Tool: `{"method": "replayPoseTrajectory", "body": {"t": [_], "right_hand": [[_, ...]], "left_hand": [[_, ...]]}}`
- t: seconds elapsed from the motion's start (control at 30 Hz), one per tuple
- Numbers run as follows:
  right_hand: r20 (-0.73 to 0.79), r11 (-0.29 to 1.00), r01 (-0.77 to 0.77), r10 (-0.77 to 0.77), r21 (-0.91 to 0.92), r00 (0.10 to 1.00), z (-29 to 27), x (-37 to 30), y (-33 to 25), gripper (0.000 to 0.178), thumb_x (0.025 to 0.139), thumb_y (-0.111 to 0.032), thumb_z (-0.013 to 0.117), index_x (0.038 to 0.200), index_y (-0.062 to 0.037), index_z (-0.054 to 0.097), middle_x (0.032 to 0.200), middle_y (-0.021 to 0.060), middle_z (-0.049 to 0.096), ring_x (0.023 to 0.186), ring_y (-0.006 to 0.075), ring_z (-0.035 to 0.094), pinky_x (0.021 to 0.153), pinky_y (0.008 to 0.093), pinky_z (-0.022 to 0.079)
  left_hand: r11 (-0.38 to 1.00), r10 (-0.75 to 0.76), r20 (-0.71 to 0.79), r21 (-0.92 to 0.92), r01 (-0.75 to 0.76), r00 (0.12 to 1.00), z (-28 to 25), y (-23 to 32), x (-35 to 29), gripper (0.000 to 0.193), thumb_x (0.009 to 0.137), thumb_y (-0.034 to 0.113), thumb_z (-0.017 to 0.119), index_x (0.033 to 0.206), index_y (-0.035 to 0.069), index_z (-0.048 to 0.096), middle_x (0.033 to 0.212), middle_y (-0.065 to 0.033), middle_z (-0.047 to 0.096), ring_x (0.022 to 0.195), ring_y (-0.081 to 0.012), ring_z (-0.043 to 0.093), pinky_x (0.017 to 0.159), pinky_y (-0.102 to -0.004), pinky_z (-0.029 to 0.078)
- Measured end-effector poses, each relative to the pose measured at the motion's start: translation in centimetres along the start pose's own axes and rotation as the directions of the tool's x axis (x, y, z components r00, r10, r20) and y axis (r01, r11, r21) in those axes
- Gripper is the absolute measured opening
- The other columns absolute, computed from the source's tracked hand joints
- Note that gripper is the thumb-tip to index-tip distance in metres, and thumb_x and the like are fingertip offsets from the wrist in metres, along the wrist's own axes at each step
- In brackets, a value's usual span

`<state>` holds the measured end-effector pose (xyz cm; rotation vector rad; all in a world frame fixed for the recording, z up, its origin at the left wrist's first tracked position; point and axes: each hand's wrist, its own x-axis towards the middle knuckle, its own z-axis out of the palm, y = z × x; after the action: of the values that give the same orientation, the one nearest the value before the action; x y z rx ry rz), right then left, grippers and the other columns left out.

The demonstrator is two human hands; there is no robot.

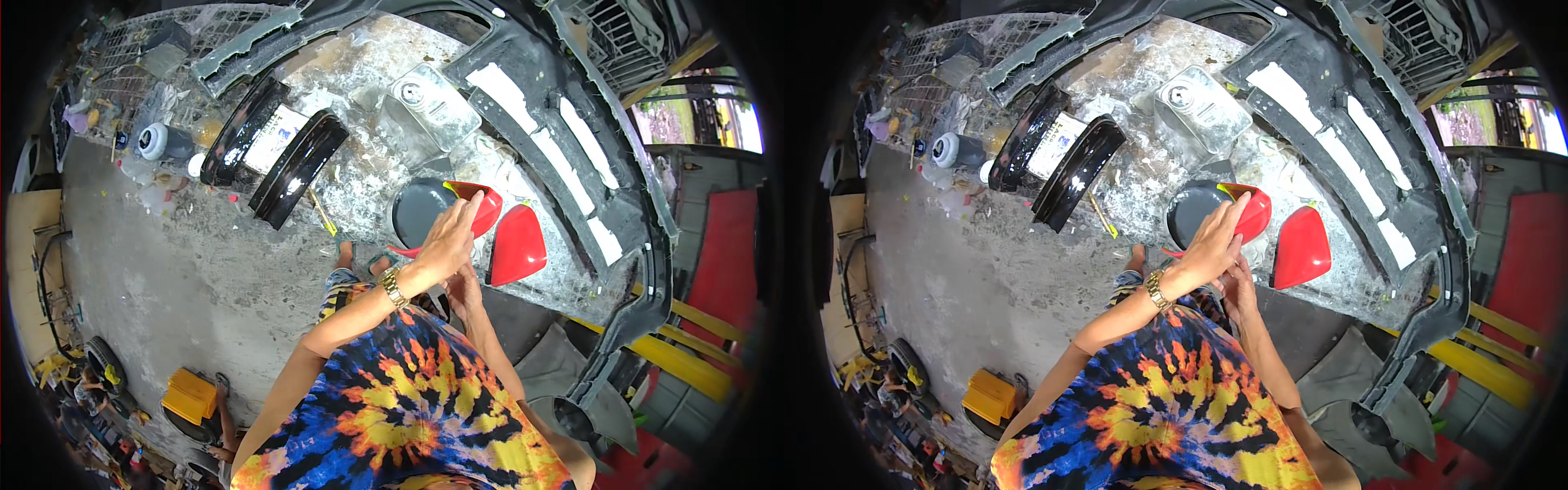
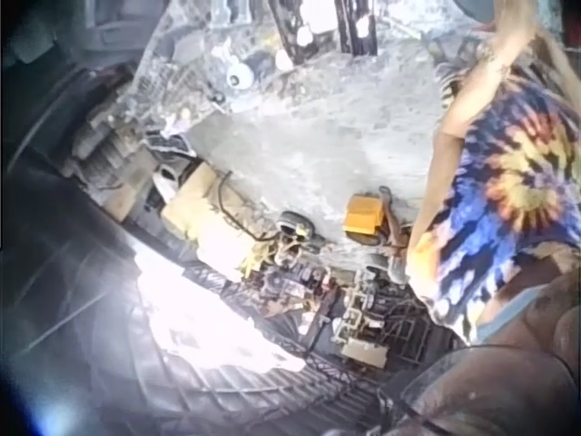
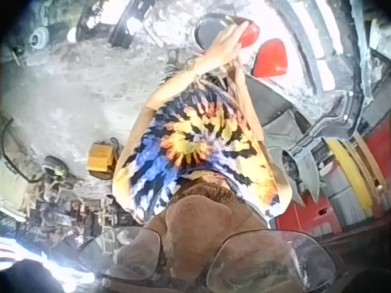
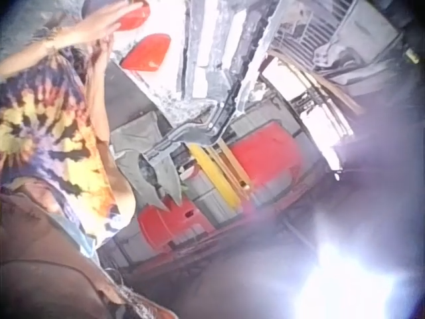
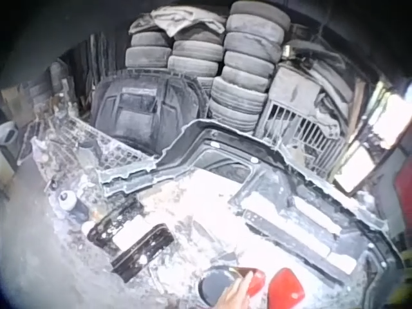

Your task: The recorder is prepping and cleaning car side mirror housings on a workbench.

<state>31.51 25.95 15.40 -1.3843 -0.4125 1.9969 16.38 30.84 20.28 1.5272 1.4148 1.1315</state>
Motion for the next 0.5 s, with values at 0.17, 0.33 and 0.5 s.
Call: {"method": "replayPoseTrajectory", "body": {"t": [0.17, 0.33, 0.5], "right_hand": [[-0.046, 0.999, -0.036, 0.035, -0.023, 0.998, 0.7, 0.2, 0.3, 0.054, 0.086, -0.02, 0.061, 0.135, -0.0145, 0.04, 0.118, 0.0027, 0.055, 0.104, 0.0165, 0.056, 0.089, 0.0349, 0.047], [-0.084, 0.999, -0.03, 0.026, -0.038, 0.996, 1.1, 0.3, 0.7, 0.055, 0.088, -0.021, 0.061, 0.139, -0.0142, 0.039, 0.115, 0.0029, 0.054, 0.102, 0.0164, 0.056, 0.086, 0.0334, 0.047], [-0.072, 0.999, 0.006, -0.008, -0.033, 0.997, 1.1, 0.5, 0.9, 0.058, 0.089, -0.023, 0.061, 0.14, -0.0117, 0.037, 0.119, 0.0039, 0.053, 0.103, 0.0172, 0.056, 0.085, 0.0335, 0.047]], "left_hand": [[0.992, 0.002, 0.027, -0.124, 0.001, 1.0, -1.4, -2.4, 2.1, 0.064, 0.08, 0.001, 0.053, 0.141, 0.002, 0.031, 0.132, -0.0228, 0.044, 0.12, -0.0397, 0.045, 0.101, -0.042, 0.037], [0.972, -0.008, 0.115, -0.234, 0.035, 0.993, -2.9, -4.2, 4.4, 0.064, 0.079, 0.004, 0.057, 0.14, 0.003, 0.034, 0.136, -0.0219, 0.044, 0.127, -0.0331, 0.044, 0.105, -0.0361, 0.034], [0.971, 0.009, 0.176, -0.237, 0.033, 0.984, -3.2, -5.5, 5.7, 0.065, 0.079, 0.002, 0.056, 0.14, 0.002, 0.035, 0.132, -0.0202, 0.049, 0.122, -0.0276, 0.049, 0.104, -0.0338, 0.036]]}}
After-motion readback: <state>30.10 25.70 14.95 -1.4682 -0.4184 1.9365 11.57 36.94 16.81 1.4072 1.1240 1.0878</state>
